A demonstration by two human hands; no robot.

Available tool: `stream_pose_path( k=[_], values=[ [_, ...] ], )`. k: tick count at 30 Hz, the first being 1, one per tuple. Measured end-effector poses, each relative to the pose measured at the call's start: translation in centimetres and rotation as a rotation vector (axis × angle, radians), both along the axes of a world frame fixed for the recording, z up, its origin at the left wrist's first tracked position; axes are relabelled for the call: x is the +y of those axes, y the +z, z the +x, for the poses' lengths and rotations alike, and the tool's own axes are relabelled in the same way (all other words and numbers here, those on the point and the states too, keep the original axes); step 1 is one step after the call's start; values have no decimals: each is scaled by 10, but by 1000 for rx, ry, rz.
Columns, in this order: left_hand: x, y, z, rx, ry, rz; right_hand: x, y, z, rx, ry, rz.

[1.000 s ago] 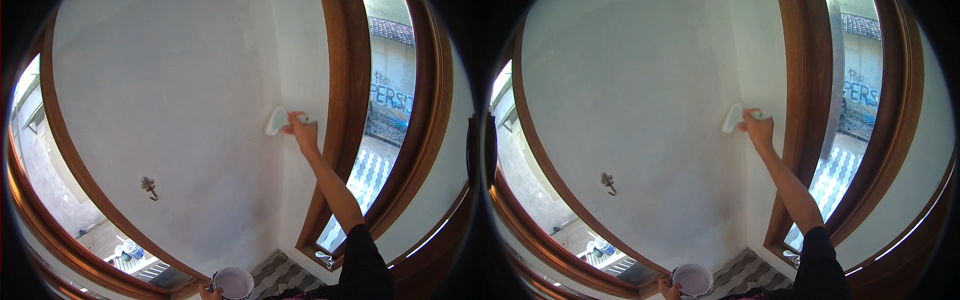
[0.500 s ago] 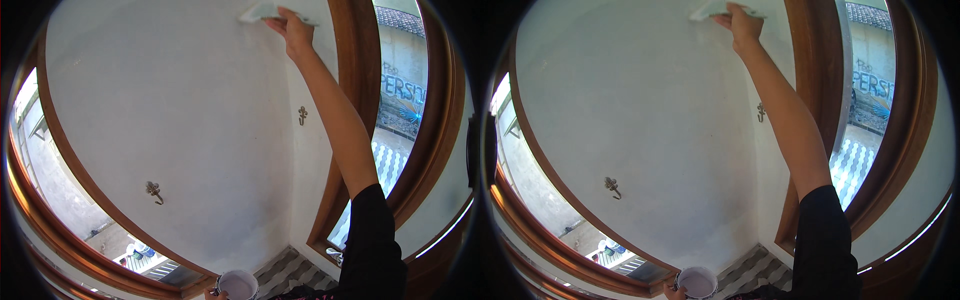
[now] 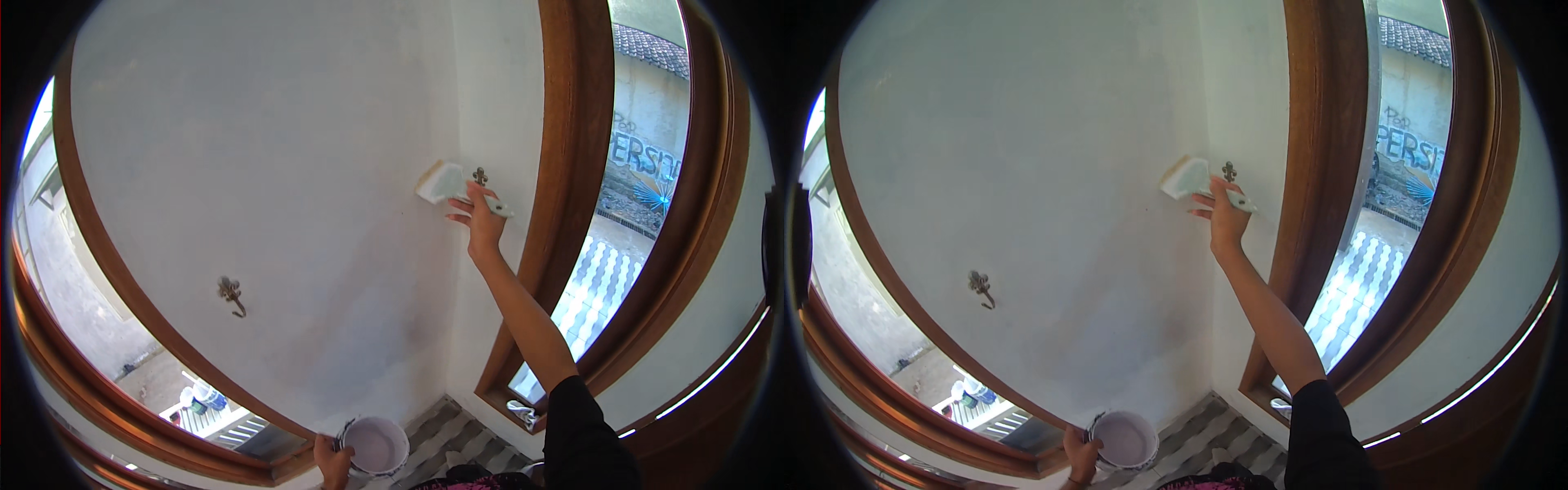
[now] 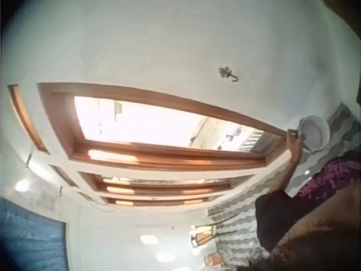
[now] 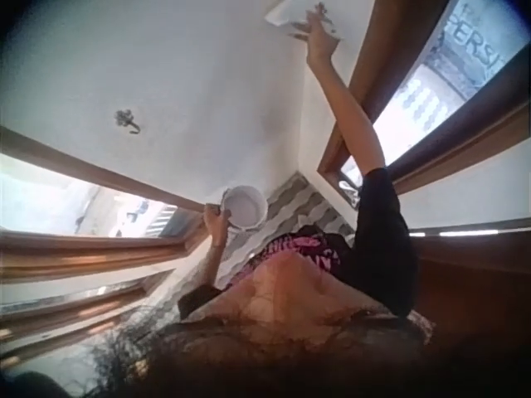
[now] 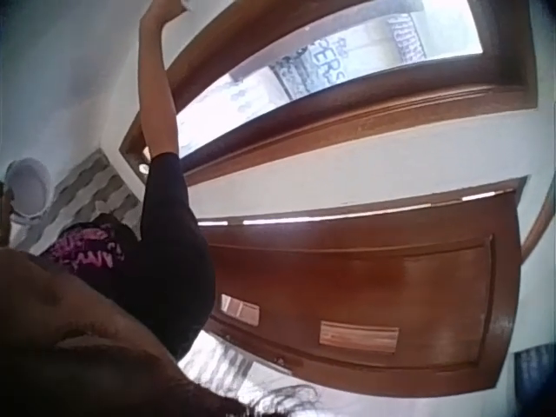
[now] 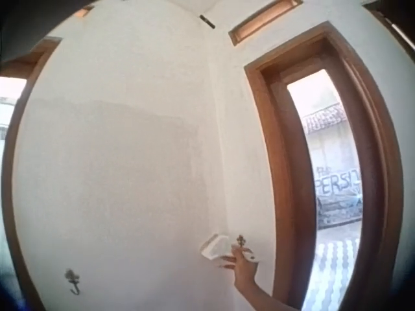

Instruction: Painting an interior wall using a brush and white paint from a bucket.

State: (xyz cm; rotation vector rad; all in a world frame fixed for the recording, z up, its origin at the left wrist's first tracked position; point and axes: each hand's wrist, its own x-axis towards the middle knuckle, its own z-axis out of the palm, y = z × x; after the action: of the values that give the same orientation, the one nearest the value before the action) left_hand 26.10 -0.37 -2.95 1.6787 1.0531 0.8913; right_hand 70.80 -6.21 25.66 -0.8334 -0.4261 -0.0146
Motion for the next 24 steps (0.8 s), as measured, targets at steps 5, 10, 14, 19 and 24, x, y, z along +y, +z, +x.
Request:
stream_pose_path(
  k=[5, 10, 14, 19, 24],
  values=[
    [3, 20, 20, 75, -190, -185, -51, -100, -2, 157, 246, -16],
    [-13, 31, 19, -43, -90, -198, -115, -159, -104, 370, 525, -174],
    [-28, 26, 15, -196, 35, -321, -143, -185, -153, 380, 735, -333],
    [-43, 34, 5, -77, 55, -240, -148, -199, -213, 426, 795, -460],
    [-53, 41, -15, -35, 114, -232, -127, -219, -265, 212, 950, -810]
  ],
)
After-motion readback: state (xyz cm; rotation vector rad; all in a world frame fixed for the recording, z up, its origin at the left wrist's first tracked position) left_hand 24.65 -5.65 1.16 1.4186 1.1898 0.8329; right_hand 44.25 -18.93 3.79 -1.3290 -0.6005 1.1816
